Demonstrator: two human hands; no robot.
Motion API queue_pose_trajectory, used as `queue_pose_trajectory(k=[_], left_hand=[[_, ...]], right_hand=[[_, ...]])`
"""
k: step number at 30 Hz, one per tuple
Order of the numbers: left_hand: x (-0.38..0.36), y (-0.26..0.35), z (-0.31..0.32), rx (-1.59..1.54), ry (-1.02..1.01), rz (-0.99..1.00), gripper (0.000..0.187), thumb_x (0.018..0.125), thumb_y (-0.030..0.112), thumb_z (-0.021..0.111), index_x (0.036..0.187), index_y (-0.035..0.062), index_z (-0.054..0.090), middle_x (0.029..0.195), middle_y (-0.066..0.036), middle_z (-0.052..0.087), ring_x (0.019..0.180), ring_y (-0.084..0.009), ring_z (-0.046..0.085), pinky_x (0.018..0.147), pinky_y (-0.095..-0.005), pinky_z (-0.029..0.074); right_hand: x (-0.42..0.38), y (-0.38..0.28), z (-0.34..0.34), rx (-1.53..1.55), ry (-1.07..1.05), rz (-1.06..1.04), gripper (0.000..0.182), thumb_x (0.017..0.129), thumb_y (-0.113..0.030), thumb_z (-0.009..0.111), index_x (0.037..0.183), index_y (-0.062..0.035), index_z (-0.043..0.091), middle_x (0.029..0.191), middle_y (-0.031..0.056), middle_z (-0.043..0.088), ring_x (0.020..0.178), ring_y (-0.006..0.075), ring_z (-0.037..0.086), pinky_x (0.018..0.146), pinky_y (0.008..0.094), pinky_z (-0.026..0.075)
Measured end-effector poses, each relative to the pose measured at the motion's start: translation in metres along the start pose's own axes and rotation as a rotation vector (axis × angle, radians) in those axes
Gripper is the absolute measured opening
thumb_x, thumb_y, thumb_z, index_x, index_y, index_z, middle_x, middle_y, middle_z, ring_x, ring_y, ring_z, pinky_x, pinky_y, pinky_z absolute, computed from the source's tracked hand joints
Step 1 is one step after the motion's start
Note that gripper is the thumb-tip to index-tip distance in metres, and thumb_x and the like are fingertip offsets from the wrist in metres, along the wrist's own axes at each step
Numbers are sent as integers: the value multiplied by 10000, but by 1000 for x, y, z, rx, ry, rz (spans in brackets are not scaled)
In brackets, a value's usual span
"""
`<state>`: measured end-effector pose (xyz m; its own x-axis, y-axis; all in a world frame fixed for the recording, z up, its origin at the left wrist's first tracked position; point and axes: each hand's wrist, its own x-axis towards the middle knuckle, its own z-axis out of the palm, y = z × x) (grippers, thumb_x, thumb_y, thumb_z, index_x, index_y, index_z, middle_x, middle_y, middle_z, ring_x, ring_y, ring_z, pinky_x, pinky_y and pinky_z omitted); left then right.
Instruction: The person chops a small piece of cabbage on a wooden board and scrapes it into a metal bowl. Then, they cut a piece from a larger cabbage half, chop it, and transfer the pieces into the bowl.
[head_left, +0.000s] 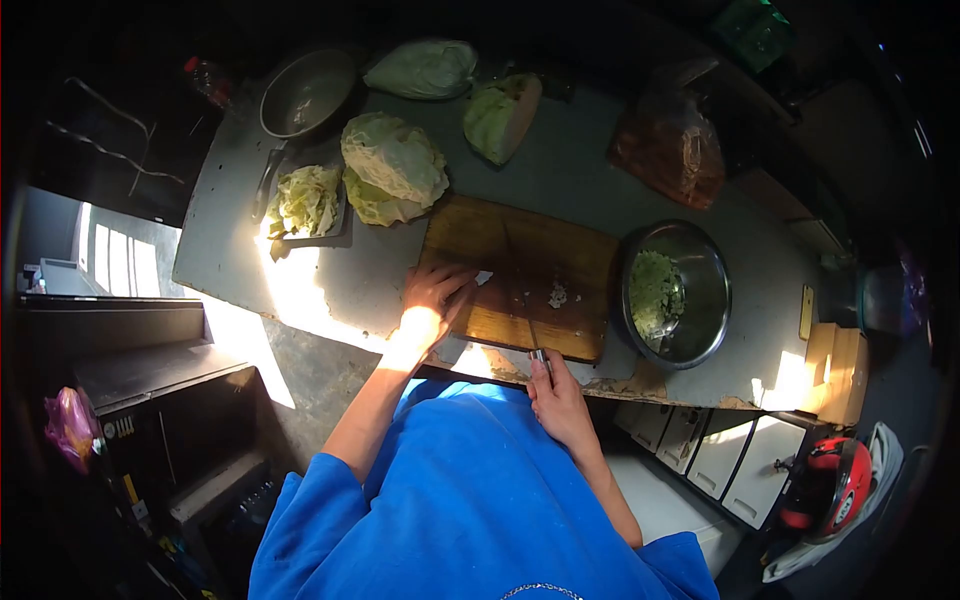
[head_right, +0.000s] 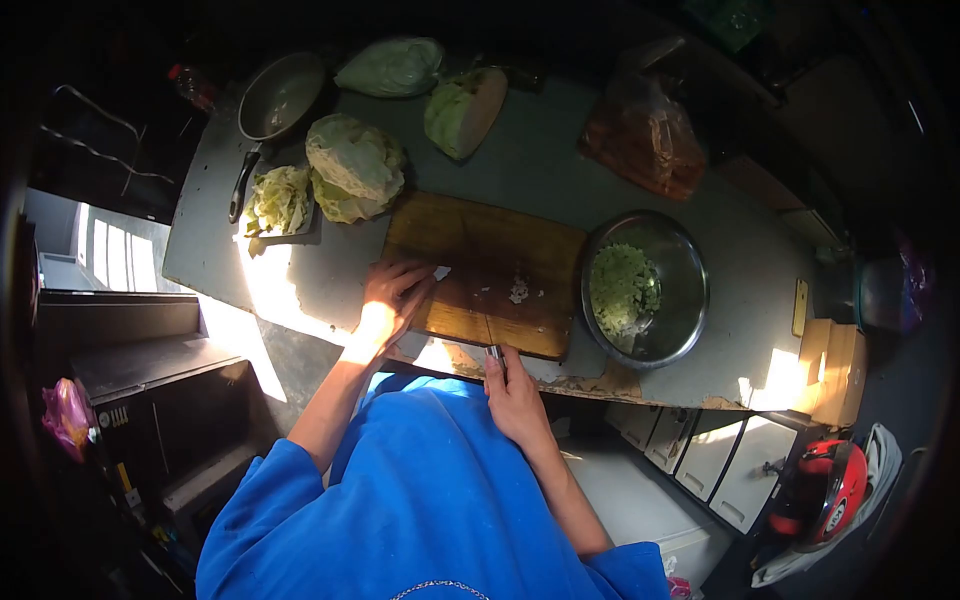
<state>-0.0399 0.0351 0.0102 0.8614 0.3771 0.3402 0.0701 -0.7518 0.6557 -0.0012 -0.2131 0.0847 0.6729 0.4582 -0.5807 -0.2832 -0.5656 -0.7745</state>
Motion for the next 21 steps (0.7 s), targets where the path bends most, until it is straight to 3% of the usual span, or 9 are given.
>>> queue_pose_trajectory(k=[1, 2, 7, 9, 13, 18, 21], left_hand=[[2, 0, 1, -8, -8, 7, 211, 857, 140, 766, 1062, 92, 784, 1056, -69, 750, 998, -282, 646, 914, -411, 466], [4, 1, 2, 26, -1, 19, 221, 858, 148, 763, 1074, 107, 783, 1042, -65, 748, 983, -282, 639, 904, -413, 460], [2, -1, 3, 97, -36, 39, 245, 865, 177, 745, 1106, 150, 780, 1028, -54, 726, 985, -287, 608, 892, -418, 442], [2, 0, 2, 139, -65, 14, 249, 865, 187, 729, 1107, 162, 782, 1030, -40, 703, 1013, -292, 588, 903, -430, 433], [2, -6, 8, 135, -77, 5, 272, 862, 217, 741, 1132, 200, 770, 1046, -30, 675, 1029, -283, 577, 879, -457, 427], [7, -8, 8, 99, -71, -10, 229, 859, 235, 737, 1080, 192, 779, 1038, -40, 671, 1025, -291, 580, 874, -464, 426], [10, -9, 7, 66, -43, 3, 205, 853, 245, 741, 1046, 189, 778, 1032, -33, 672, 998, -293, 589, 867, -467, 428]], right_hand=[[2, 10, 5, -76, 28, -59, 377, 1106, -369, 463, 1264, -41, 562, 743, 22, 571, 583, 87, 527, 521, 275, 449], [5, 22, 13, -80, 102, -128, 380, 1106, -378, 451, 1177, -34, 598, 677, 4, 544, 570, 82, 507, 524, 279, 434], [-1, 18, 35, -18, 107, -36, 428, 1108, -390, 421, 978, -35, 620, 635, 9, 530, 562, 90, 502, 526, 284, 420], [-2, 15, 41, -112, 119, -33, 419, 1100, -360, 433, 1001, -1, 624, 759, 188, 655, 740, 368, 677, 713, 445, 509], [-7, 5, 50, -122, 170, -17, 416, 1097, -353, 441, 989, 4, 624, 794, 208, 676, 780, 408, 682, 730, 459, 512], [-12, -3, 59, -170, 184, 15, 386, 1094, -338, 446, 1022, 5, 606, 862, 276, 682, 882, 513, 651, 736, 507, 511], [-13, -11, 66, -170, 228, 22, 372, 1090, -335, 448, 1033, 1, 597, 855, 284, 681, 863, 527, 646, 713, 540, 503]])
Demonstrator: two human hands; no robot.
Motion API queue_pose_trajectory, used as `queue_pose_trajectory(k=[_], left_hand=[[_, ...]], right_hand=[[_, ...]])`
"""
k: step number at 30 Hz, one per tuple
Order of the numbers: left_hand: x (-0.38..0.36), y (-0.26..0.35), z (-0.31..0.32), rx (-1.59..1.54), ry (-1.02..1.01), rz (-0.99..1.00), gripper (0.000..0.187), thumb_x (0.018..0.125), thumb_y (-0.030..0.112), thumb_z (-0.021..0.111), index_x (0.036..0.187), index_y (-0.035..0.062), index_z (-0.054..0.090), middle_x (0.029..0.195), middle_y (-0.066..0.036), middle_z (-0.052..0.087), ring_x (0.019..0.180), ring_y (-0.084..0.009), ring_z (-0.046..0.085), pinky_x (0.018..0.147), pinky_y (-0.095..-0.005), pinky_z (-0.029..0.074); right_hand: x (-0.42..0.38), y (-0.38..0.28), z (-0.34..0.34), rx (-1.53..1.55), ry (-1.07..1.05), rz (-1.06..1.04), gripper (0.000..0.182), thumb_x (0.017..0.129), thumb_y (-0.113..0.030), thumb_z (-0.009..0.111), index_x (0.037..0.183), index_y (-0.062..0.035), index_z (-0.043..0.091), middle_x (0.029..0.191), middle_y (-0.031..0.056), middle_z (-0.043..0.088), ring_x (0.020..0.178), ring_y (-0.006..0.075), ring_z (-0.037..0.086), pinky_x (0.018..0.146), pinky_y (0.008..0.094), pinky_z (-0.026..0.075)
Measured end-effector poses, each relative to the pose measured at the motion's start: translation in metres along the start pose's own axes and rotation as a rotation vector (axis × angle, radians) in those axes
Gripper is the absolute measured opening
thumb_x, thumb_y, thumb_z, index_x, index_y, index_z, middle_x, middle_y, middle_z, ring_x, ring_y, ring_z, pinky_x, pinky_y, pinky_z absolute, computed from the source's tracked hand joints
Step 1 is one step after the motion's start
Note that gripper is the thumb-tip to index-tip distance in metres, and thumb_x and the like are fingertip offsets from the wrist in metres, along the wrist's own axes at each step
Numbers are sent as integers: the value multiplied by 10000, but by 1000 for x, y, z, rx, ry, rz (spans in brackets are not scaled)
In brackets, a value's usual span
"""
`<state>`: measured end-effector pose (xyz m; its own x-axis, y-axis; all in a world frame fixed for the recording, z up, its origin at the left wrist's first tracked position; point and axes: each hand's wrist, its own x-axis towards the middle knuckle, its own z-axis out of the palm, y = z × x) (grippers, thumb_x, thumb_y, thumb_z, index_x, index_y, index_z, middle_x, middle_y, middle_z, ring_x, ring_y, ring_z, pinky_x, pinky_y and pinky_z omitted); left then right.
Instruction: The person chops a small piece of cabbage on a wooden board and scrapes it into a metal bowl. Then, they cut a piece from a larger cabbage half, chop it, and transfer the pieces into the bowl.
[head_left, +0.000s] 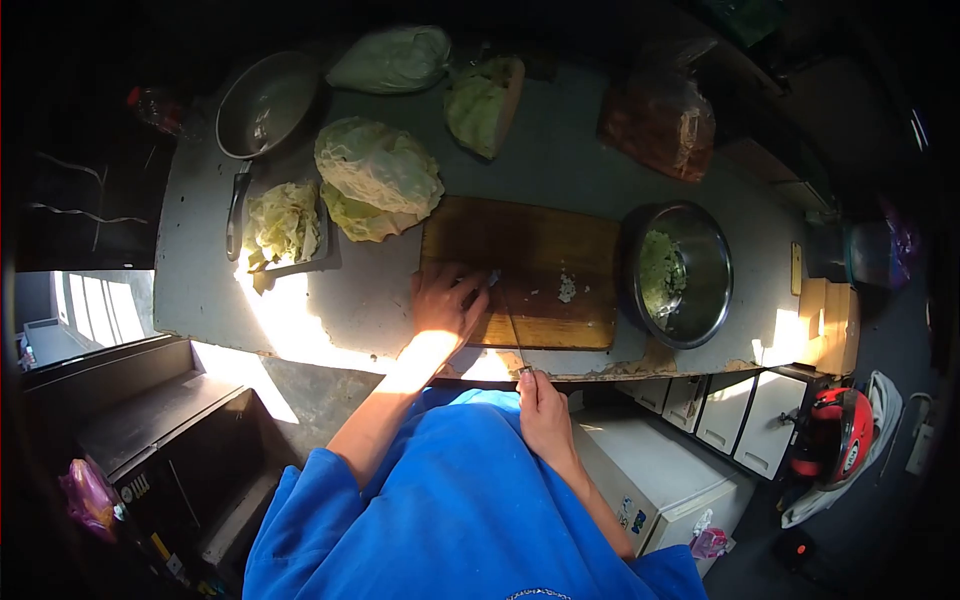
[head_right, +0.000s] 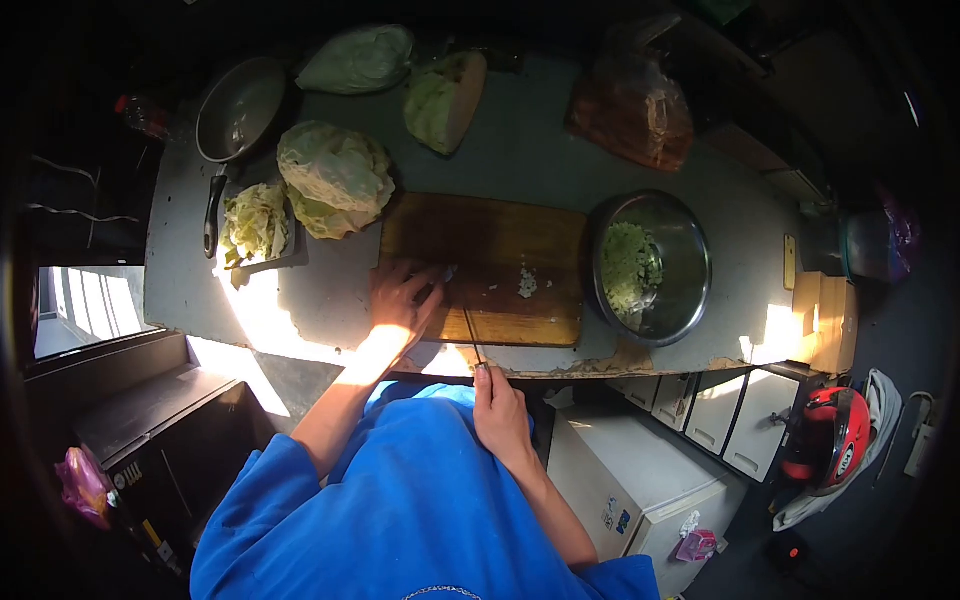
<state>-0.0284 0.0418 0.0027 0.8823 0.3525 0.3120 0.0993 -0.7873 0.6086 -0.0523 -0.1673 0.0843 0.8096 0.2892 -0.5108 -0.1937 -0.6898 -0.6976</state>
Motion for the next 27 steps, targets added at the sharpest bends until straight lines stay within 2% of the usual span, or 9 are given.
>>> queue_pose_trajectory(k=[9, 13, 15, 19, 21, 27], left_hand=[[6, 0, -4, 8, -39, -11, 178, 838, 246, 751, 997, 173, 785, 1020, -23, 687, 996, -298, 597, 880, -465, 455], [3, -1, -6, -15, -67, -15, 188, 841, 245, 751, 1012, 176, 790, 1023, -21, 689, 1005, -299, 594, 895, -461, 449], [1, -3, -8, -19, -68, 16, 197, 851, 244, 750, 1034, 179, 781, 1032, -20, 689, 999, -304, 587, 879, -469, 448], [1, -4, -7, -26, -82, 22, 201, 867, 241, 740, 1053, 177, 783, 1036, -23, 690, 1004, -309, 584, 881, -475, 446], [-1, -5, -6, -29, -77, 16, 191, 874, 236, 733, 1046, 168, 781, 1025, -28, 689, 1010, -309, 582, 895, -482, 441], [0, -3, -5, -33, -87, -19, 172, 880, 237, 731, 1021, 152, 778, 997, -32, 685, 1019, -305, 583, 924, -495, 429]], right_hand=[[4, 6, 24, -276, 40, 52, 287, 1060, -263, 481, 1057, 4, 587, 830, 323, 672, 860, 536, 650, 717, 614, 511], [15, -3, 29, -181, 127, 18, 284, 1063, -259, 488, 1016, 8, 572, 804, 310, 667, 825, 545, 642, 691, 606, 495], [25, -1, 32, -84, 165, -137, 294, 1067, -261, 494, 990, 13, 565, 774, 293, 659, 782, 553, 626, 665, 592, 474], [17, -13, 26, -2, 185, -131, 287, 1067, -248, 503, 978, 17, 570, 742, 280, 641, 746, 545, 614, 621, 565, 459], [6, -12, 23, -16, 119, -67, 264, 1057, -227, 519, 967, 15, 575, 735, 287, 635, 749, 527, 629, 595, 542, 469], [2, -4, 27, -44, 86, -25, 239, 1039, -213, 537, 986, 17, 577, 749, 304, 640, 774, 505, 655, 600, 553, 490]])
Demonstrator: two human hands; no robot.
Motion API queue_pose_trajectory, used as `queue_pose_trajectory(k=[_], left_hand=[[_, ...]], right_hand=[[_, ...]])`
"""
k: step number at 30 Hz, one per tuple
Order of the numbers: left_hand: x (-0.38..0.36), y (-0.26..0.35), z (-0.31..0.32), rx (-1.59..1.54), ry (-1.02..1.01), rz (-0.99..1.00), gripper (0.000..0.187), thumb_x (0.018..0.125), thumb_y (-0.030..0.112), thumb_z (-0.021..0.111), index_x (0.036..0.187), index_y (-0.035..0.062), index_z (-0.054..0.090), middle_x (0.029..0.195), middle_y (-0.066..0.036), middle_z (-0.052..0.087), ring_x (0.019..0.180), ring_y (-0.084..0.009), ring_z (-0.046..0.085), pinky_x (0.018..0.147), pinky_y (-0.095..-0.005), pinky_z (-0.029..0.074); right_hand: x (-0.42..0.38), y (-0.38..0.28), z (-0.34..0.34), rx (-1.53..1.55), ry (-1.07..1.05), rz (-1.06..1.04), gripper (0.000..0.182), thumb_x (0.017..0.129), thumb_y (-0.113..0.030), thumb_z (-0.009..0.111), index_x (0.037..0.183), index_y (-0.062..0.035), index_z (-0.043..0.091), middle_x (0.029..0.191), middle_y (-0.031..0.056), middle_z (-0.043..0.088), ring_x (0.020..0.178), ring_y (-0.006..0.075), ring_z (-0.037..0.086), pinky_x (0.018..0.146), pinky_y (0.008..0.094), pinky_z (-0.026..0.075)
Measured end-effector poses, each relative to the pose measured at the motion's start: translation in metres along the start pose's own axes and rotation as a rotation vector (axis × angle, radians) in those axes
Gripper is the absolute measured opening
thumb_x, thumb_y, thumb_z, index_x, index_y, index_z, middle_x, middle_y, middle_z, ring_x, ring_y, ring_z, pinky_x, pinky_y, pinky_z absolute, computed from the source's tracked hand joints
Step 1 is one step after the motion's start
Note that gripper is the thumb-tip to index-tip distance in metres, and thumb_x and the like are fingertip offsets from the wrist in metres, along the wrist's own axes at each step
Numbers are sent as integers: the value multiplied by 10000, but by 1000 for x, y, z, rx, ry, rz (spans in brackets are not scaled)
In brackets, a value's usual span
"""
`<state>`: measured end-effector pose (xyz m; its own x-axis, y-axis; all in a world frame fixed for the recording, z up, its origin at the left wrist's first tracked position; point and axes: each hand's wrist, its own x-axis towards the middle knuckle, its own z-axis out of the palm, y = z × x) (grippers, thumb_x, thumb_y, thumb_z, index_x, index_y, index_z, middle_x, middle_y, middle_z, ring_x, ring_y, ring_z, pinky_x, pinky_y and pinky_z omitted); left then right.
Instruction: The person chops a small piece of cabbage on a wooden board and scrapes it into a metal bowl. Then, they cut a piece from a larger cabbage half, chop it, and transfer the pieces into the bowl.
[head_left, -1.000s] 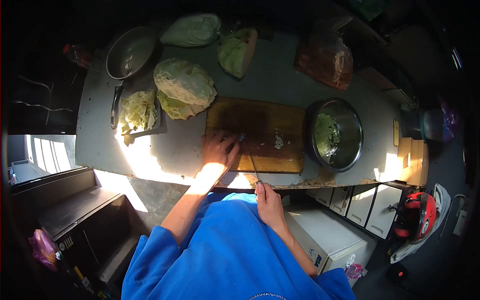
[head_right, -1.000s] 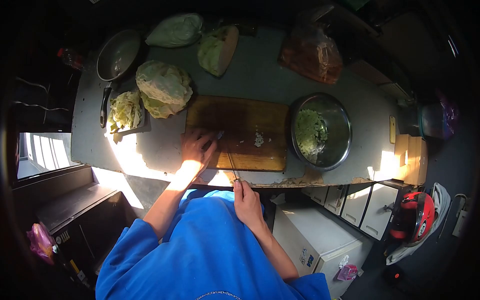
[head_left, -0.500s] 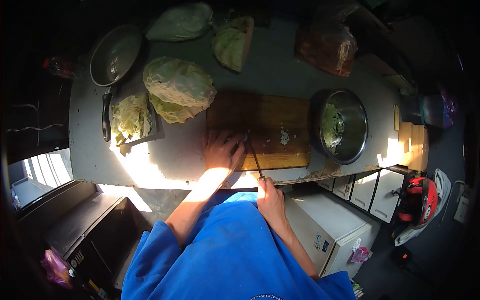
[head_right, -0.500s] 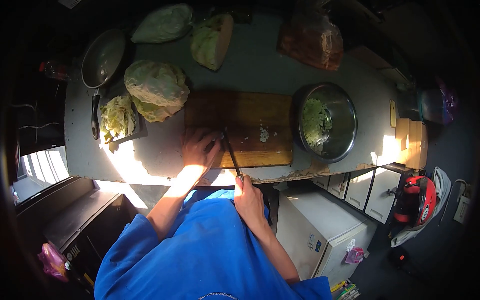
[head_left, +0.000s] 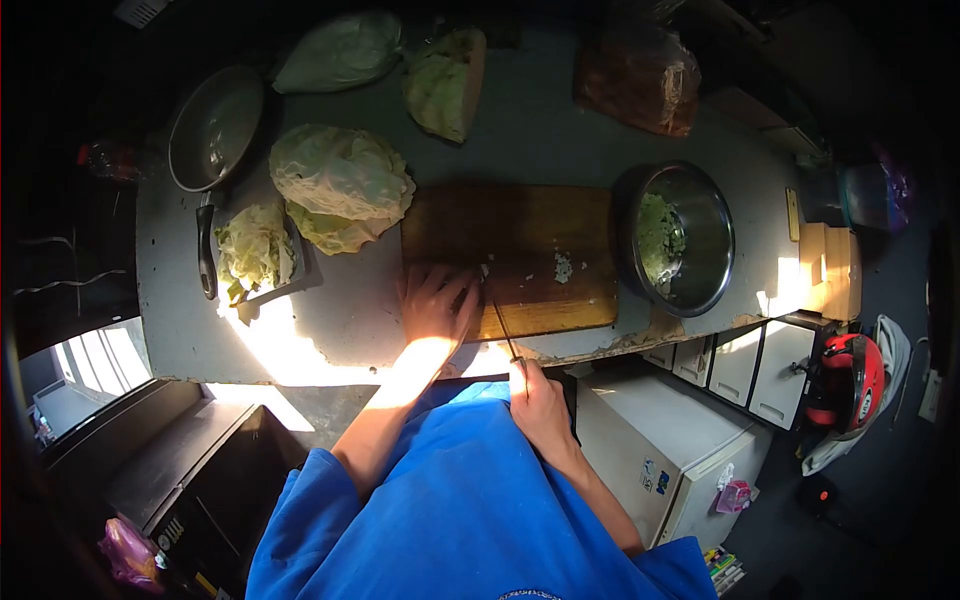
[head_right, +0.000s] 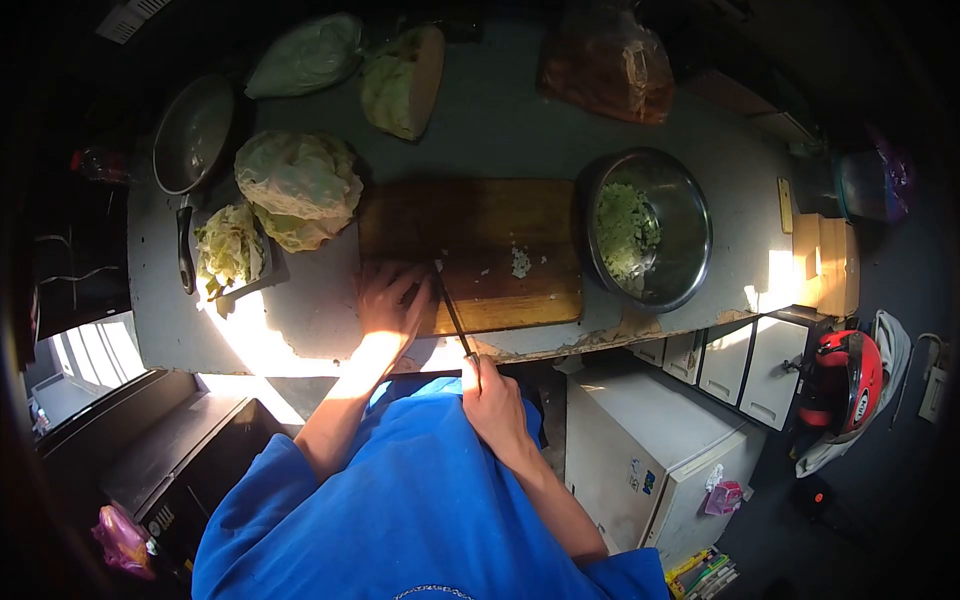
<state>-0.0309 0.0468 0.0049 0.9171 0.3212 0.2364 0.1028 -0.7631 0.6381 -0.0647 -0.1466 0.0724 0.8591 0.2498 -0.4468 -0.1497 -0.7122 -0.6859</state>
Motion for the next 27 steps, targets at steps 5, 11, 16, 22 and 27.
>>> queue_pose_trajectory(k=[5, 11, 16, 22, 27], left_hand=[[2, 1, 0, 2, 1, 3, 167, 877, 238, 735, 1013, 153, 781, 981, -29, 687, 1010, -301, 589, 927, -491, 428], [-2, -1, -2, -33, 23, -7, 153, 883, 221, 741, 1010, 147, 786, 996, -22, 718, 1006, -279, 602, 934, -464, 430], [-3, -2, -3, -89, 32, -2, 174, 876, 188, 768, 1028, 109, 797, 1009, -47, 751, 1007, -282, 620, 949, -422, 433], [-4, -3, 0, -8, 37, 62, 187, 889, 211, 745, 1056, 141, 787, 1054, -2, 736, 1050, -256, 611, 955, -444, 431], [-1, 0, -2, -15, 25, 37, 173, 874, 189, 768, 1027, 115, 800, 1009, -44, 731, 1024, -287, 612, 958, -431, 428]], right_hand=[[7, 2, 15, -116, 61, 1, 238, 1039, -216, 540, 991, 14, 575, 748, 307, 645, 773, 506, 655, 618, 573, 493], [25, 0, 18, -25, 96, -128, 270, 1050, -240, 536, 967, 16, 564, 742, 302, 637, 766, 510, 646, 616, 564, 480], [7, -1, 8, 8, 72, -14, 266, 1054, -230, 527, 955, 14, 564, 727, 300, 626, 760, 514, 640, 602, 551, 474], [-1, 4, 13, 41, 71, -29, 237, 1035, -204, 529, 959, 16, 575, 717, 306, 626, 760, 518, 642, 606, 559, 496], [0, 12, 21, 4, 106, -65, 205, 1037, -149, 502, 927, 20, 540, 693, 299, 586, 713, 515, 625, 543, 516, 469]])
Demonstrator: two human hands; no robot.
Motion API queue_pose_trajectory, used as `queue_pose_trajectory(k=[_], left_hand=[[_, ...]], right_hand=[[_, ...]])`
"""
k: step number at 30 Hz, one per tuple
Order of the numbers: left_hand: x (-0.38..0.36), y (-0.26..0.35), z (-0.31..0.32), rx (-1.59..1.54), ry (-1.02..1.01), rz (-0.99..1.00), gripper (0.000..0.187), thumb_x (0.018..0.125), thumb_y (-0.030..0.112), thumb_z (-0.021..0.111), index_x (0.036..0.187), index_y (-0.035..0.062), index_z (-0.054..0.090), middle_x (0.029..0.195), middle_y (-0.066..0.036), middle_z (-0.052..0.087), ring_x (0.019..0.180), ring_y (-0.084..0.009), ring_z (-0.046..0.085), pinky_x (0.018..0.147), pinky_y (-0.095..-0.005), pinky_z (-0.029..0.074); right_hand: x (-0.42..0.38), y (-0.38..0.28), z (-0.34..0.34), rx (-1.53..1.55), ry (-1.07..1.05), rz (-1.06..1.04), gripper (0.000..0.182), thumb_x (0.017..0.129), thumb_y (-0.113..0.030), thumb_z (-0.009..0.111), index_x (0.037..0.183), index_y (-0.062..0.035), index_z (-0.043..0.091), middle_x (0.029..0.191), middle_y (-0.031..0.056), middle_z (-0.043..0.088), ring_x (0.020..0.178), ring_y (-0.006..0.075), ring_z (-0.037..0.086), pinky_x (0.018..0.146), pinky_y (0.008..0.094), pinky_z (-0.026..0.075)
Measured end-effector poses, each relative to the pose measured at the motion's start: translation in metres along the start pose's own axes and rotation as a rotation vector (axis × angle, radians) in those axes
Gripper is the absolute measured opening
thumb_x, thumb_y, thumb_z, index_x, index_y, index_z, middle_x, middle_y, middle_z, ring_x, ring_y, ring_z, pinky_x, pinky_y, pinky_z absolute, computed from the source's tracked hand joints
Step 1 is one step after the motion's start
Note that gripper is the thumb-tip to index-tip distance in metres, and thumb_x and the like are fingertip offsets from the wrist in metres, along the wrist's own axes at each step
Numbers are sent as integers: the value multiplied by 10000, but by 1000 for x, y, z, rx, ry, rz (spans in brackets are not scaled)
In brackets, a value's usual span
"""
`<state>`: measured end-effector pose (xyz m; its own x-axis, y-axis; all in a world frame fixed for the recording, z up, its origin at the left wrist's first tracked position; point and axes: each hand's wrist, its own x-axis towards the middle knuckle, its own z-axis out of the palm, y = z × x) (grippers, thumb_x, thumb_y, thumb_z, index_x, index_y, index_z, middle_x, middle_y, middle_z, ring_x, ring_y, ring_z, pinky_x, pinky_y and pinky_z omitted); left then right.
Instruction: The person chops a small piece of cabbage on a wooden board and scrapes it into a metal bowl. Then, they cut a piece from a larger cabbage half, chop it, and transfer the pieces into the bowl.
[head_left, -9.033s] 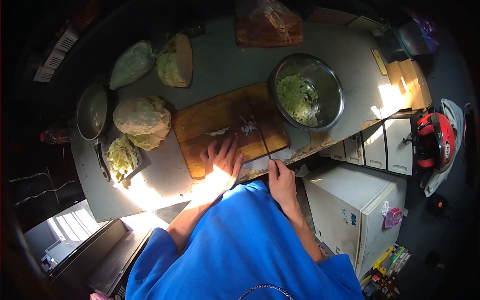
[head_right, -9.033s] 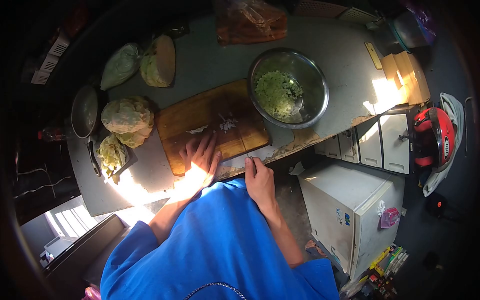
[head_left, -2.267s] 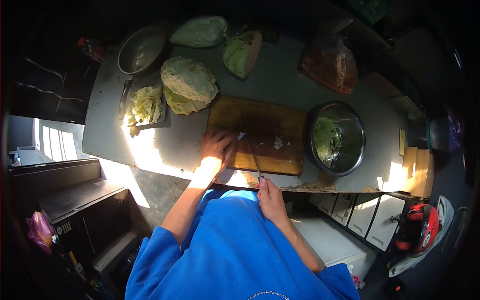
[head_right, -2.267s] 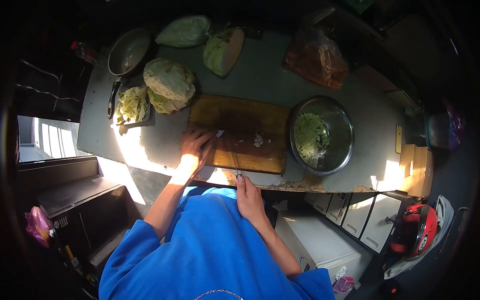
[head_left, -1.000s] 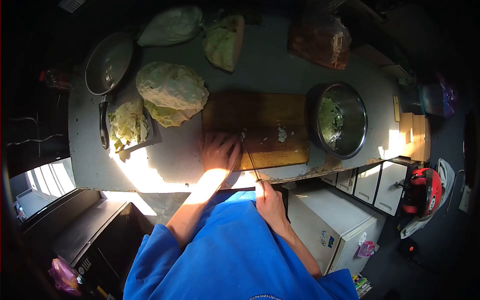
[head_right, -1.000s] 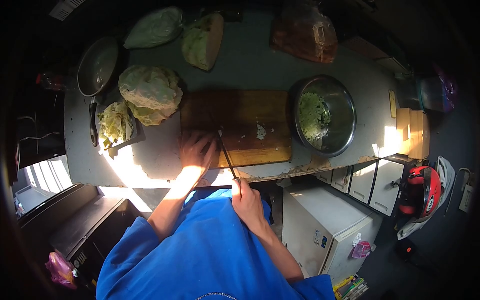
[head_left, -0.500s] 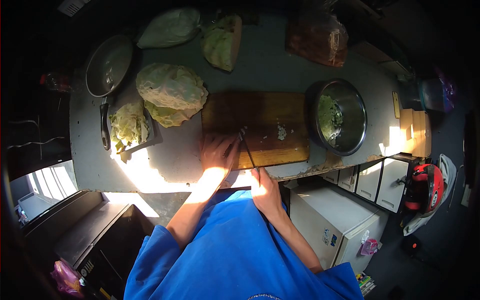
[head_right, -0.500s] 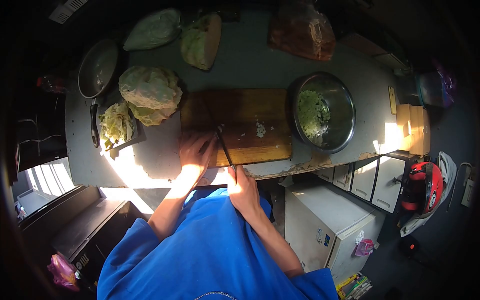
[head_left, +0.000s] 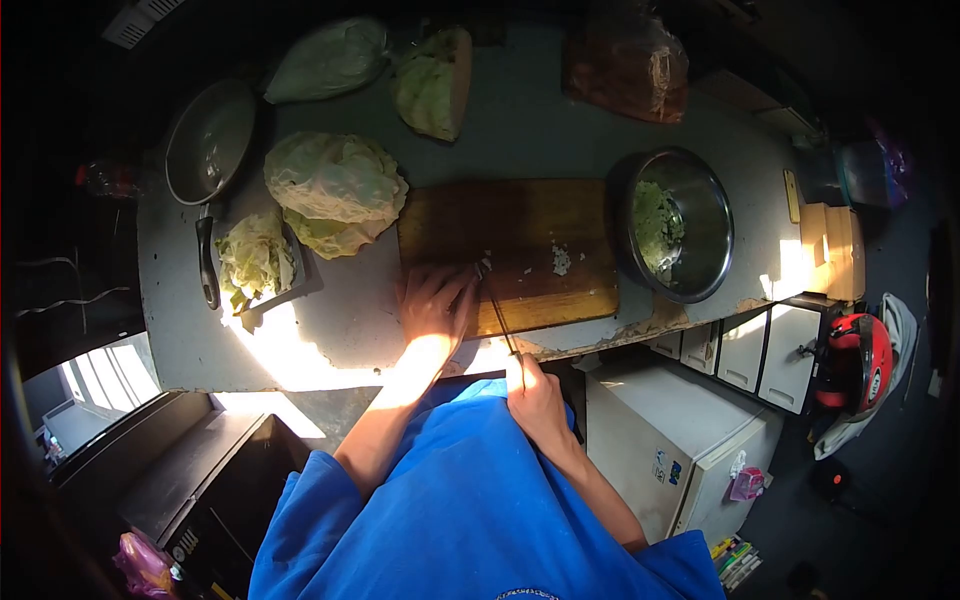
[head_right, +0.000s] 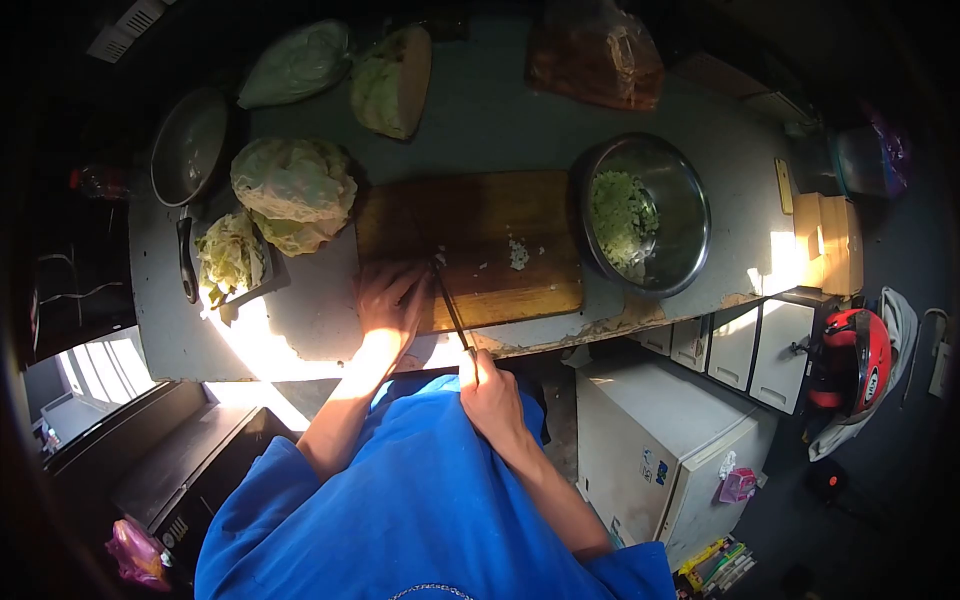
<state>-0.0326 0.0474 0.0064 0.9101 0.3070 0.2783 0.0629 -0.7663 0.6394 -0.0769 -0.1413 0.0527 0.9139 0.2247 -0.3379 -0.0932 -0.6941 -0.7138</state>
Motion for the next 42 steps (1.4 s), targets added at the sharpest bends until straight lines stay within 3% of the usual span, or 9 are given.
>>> queue_pose_trajectory(k=[3, 13, 16, 18, 24, 33, 38, 42], left_hand=[[-1, -2, 0, 4, 0, 1, 165, 873, 203, 754, 1021, 141, 790, 1033, -3, 724, 1040, -253, 605, 943, -457, 430], [-2, -4, 1, 12, -16, -5, 164, 862, 198, 757, 1013, 142, 785, 1034, 0, 722, 1046, -268, 603, 946, -469, 433], [-1, -2, 1, 9, -17, -5, 177, 860, 193, 755, 1028, 149, 787, 1030, 0, 724, 1045, -268, 604, 950, -470, 432], [-2, -2, -1, 0, -12, 15, 217, 865, 191, 744, 1075, 156, 788, 1066, -6, 713, 1050, -269, 600, 956, -472, 432], [-4, -3, -3, 45, -40, 46, 284, 883, 208, 717, 1160, 186, 778, 1145, -18, 679, 1072, -283, 582, 988, -487, 426], [-2, -3, 1, 38, -25, 10, 232, 873, 203, 733, 1097, 175, 786, 1097, -8, 708, 1062, -300, 579, 992, -493, 420], [-1, 0, -1, 29, -30, -2, 211, 867, 202, 742, 1069, 167, 792, 1089, -7, 714, 1057, -295, 584, 975, -468, 423], [-1, 0, -2, 27, -21, 23, 206, 868, 202, 747, 1065, 162, 793, 1082, -9, 721, 1047, -286, 591, 955, -442, 430]], right_hand=[[-2, -6, -5, -4, -45, 61, 232, 1024, -197, 523, 934, 14, 566, 721, 313, 625, 758, 519, 644, 615, 570, 501], [0, -1, 3, -19, -18, 34, 218, 1016, -180, 528, 910, 9, 546, 699, 310, 622, 740, 519, 643, 593, 572, 495], [9, 4, 7, -83, 26, -42, 197, 1040, -166, 513, 964, 10, 560, 723, 296, 622, 723, 527, 623, 570, 533, 471], [26, -2, 3, -56, 94, -41, 238, 1047, -216, 522, 945, -2, 551, 697, 297, 631, 717, 523, 638, 604, 580, 485], [22, -11, -5, 55, 75, -20, 267, 1062, -230, 508, 974, 15, 566, 711, 289, 635, 736, 535, 628, 600, 565, 467], [4, -2, 0, 31, -42, -20, 204, 1030, -175, 527, 1001, 22, 569, 740, 307, 629, 763, 517, 637, 602, 564, 491], [11, 14, 11, -145, 8, -180, 224, 1034, -201, 532, 971, 12, 560, 721, 301, 636, 756, 520, 641, 624, 575, 490], [28, -7, 6, -22, 80, -142, 254, 1049, -225, 523, 965, 12, 560, 724, 291, 641, 757, 521, 640, 624, 577, 476]])
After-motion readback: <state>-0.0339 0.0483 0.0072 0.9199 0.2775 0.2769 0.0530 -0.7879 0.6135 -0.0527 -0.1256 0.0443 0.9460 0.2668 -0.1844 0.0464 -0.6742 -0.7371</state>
